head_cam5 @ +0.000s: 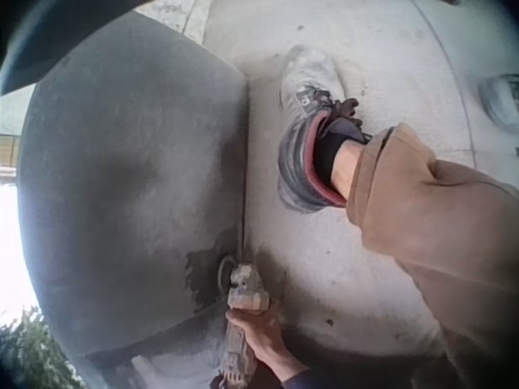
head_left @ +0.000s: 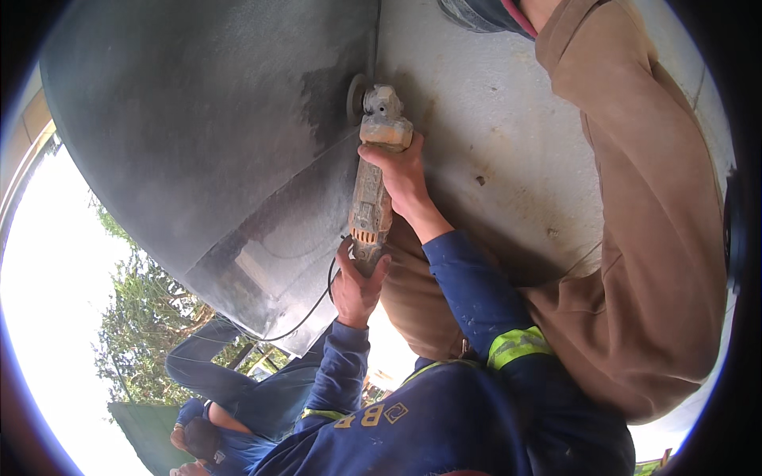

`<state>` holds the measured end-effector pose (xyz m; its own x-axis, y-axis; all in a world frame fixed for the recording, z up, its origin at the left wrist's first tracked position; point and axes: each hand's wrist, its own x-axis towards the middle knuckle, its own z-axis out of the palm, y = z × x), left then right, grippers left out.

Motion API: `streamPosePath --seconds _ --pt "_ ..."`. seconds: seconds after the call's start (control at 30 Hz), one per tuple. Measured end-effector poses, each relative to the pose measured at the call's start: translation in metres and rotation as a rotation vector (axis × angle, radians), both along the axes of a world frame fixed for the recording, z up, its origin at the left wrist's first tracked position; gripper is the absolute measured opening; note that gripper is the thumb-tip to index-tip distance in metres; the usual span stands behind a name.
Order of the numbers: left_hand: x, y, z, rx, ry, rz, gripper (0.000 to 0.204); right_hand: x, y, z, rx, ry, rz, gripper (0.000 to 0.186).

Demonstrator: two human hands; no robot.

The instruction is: The person uses an angle grinder to smooth a concrete surface, moving the tool along the edge of a planter. The person kneels on the ground while operating the tool.

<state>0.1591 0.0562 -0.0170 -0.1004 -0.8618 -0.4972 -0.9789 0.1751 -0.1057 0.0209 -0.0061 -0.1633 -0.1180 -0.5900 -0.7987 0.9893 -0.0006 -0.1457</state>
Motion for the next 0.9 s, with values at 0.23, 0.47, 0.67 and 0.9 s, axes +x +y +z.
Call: streamPosePath --seconds 0.23,0.47,0.67,0.9 --pt "0.010 -0.001 -0.008 0.030 -0.054 0.023 0.073 0.005 -0.004 0.000 -0.031 0.046 -0.066 0.072" --pt "0.012 -0.001 -0.008 0.030 -0.014 -0.038 0.075 -0.001 -0.003 0.005 -0.017 0.076 -0.023 0.070" --pt "0.008 -0.011 -0.001 0.075 -0.047 -0.028 0.079 -0.002 -0.006 -0.002 0.012 -0.048 -0.041 0.070" --pt "0.007 -0.008 0.000 0.040 -0.084 -0.048 0.079 0.009 -0.006 -0.003 0.021 0.046 -0.061 0.069"
